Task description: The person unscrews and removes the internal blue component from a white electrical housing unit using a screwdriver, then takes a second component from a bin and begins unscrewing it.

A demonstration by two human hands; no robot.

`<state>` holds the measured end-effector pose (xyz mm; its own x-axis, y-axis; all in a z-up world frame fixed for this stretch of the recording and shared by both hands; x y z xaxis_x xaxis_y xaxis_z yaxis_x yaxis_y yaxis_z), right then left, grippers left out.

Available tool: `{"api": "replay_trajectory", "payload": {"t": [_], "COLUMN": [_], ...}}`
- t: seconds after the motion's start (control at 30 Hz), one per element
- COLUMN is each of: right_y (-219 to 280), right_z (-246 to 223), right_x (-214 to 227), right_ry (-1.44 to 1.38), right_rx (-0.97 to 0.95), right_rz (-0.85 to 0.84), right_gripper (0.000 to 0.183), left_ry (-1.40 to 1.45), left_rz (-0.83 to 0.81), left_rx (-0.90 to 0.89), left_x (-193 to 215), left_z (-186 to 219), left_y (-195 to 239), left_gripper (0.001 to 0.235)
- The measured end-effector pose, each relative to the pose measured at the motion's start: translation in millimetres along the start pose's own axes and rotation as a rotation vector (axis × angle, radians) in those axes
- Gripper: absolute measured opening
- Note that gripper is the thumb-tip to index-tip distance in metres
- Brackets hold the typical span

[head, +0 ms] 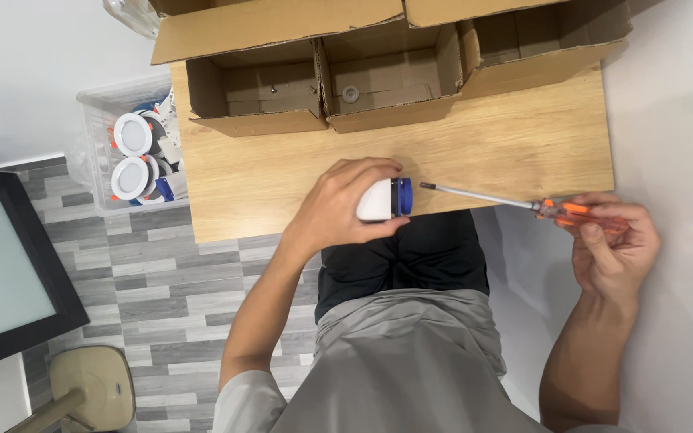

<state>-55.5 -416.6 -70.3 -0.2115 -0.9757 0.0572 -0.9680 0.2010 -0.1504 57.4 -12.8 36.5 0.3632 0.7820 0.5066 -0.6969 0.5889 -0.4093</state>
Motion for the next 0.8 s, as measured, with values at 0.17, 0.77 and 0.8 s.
{"api": "replay_trajectory", "payload": {"t": [0.17, 0.77, 0.8], "right_y": [2.2, -3.7, -5.9], "right_z": [8.6, 1.1, -5.9], "right_x": [3.3, -9.7, -15.1], "right_ry": [0.001, 0.004, 0.001], "right_rx": [-0.022, 0.011, 0.029], "right_rz": [-0.003, -0.085, -0.092], "right_gripper": [0.018, 0.022, 0.024], "left_ry": [0.017, -0.045, -0.025], "left_rz": [0.057, 0.120, 0.127], "left_rx": [-0.056, -0.208, -0.216], "left_x": [-2.0, -11.3, -11.5], "left_z": [3.4, 9.5, 11.2], "left_y": [3.1, 19.9, 20.0], "left_gripper": [0.053, 0.032, 0.025]}}
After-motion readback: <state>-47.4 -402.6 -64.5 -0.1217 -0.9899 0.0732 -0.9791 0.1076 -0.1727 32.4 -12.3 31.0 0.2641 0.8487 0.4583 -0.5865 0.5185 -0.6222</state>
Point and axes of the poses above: each hand's wrist, its own y-axis away from the middle knuckle, its own x-axis out of the back of the hand, z = x × y, the point moved 4 cm from there along -y, towards the middle knuckle, and after that the axes turned 14 degrees about y, right-handed, at the moved point
